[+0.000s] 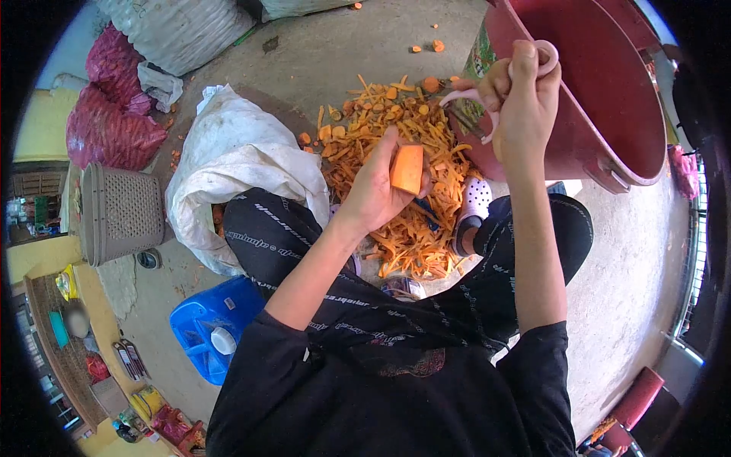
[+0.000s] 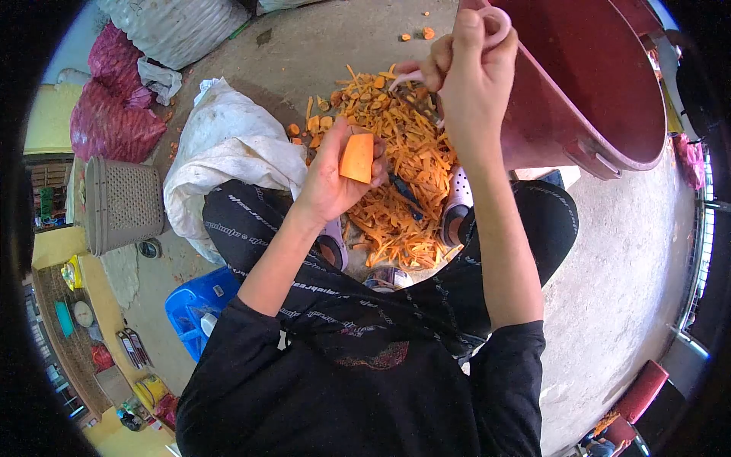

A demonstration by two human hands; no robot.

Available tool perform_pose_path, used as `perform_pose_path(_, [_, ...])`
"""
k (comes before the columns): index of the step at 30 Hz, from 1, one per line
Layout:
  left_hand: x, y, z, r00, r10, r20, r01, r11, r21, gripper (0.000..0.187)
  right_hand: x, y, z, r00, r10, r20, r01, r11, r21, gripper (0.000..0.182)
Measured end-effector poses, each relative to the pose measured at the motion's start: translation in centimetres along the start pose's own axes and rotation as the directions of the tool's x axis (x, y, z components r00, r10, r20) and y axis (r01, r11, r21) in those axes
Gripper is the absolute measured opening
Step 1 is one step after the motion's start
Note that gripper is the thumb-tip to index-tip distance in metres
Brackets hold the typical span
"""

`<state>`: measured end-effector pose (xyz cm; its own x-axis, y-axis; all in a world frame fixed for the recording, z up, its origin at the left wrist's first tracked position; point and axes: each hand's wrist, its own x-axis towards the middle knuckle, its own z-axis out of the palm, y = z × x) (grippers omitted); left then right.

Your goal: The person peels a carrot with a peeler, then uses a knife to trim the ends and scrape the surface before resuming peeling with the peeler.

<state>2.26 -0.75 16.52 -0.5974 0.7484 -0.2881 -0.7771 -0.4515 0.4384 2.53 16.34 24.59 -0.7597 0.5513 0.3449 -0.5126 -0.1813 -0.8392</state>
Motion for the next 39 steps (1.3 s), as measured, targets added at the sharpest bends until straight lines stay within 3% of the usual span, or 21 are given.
perform_pose_path(1, [-0.1,0.0,0.1,1.000,-0.003,-0.001,0.003,1.000,0.017,0.038,-0.5,0.3,-0.2,0.997,0.022,0.070,-0.023,1.000,0.014,0.016])
perform_pose_path(4, [0.1,-0.4,0.8,0.993,0.048,-0.111,-0.046,0.999,0.025,0.035,-1.5,0.8,0.0,0.984,0.173,0.039,-0.175,0.983,0.062,0.015])
perform_pose_path(7, [0.3,-0.2,0.2,0.997,0.077,0.007,-0.077,0.996,0.048,0.032,-3.0,0.4,1.4,0.958,0.275,0.081,-0.282,0.954,0.100,0.017])
perform_pose_path(13, [0.0,0.0,0.9,0.986,0.052,-0.157,-0.051,0.999,0.013,0.035,-4.7,0.5,2.4,0.898,0.419,0.135,-0.432,0.898,0.083,0.024])
perform_pose_path(16, [0.2,-0.2,0.1,0.994,0.010,-0.109,-0.014,0.999,-0.035,0.035,-4.6,0.9,2.1,0.888,0.435,0.149,-0.446,0.894,0.052,0.023])
perform_pose_path(19, [0.0,-0.1,0.9,0.999,0.032,-0.035,-0.029,0.997,0.069,0.033,-4.4,1.2,2.1,0.878,0.456,0.149,-0.469,0.881,0.067,0.021])
perform_pose_path(22, [0.0,-0.3,1.4,0.997,0.072,-0.002,-0.071,0.991,0.116,0.034,-1.9,2.4,0.6,0.959,0.283,0.032,-0.283,0.959,-0.021,0.019])
perform_pose_path(24, [-0.1,-0.8,0.7,0.999,0.007,0.043,-0.009,0.998,0.058,0.036,1.1,1.7,-0.4,0.996,0.079,-0.037,-0.079,0.997,-0.001,0.020])
perform_pose_path(25, [-0.1,-0.9,0.5,0.997,-0.027,0.069,0.024,0.999,0.034,0.038,1.7,1.1,-0.7,0.995,0.096,-0.040,-0.091,0.990,0.112,0.019])
perform_pose_path(28, [0.1,-0.4,0.5,0.999,0.007,-0.047,-0.004,0.999,0.053,0.040,0.5,-0.5,0.1,0.998,-0.020,0.053,0.022,0.999,-0.033,0.022])
perform_pose_path(29, [0.1,-0.4,0.3,0.999,0.014,-0.036,-0.012,0.999,0.048,0.041,0.3,-0.4,0.0,0.999,-0.025,0.044,0.032,0.985,-0.172,0.021])
perform_pose_path(32, [0.2,-0.5,0.1,0.999,0.013,-0.048,-0.011,0.999,0.052,0.042,-1.7,-0.2,0.6,0.988,0.119,0.098,-0.122,0.992,0.022,0.018])
perform_pose_path(34, [0.0,-0.3,0.6,0.992,0.023,-0.121,-0.015,0.998,0.063,0.041,-2.5,0.4,0.8,0.973,0.213,0.095,-0.218,0.974,0.054,0.020])
perform_pose_path(39, [-0.3,0.4,2.0,0.991,0.039,-0.131,-0.025,0.994,0.106,0.037,-3.4,0.1,1.3,0.939,0.319,0.130,-0.332,0.939,0.092,0.023])
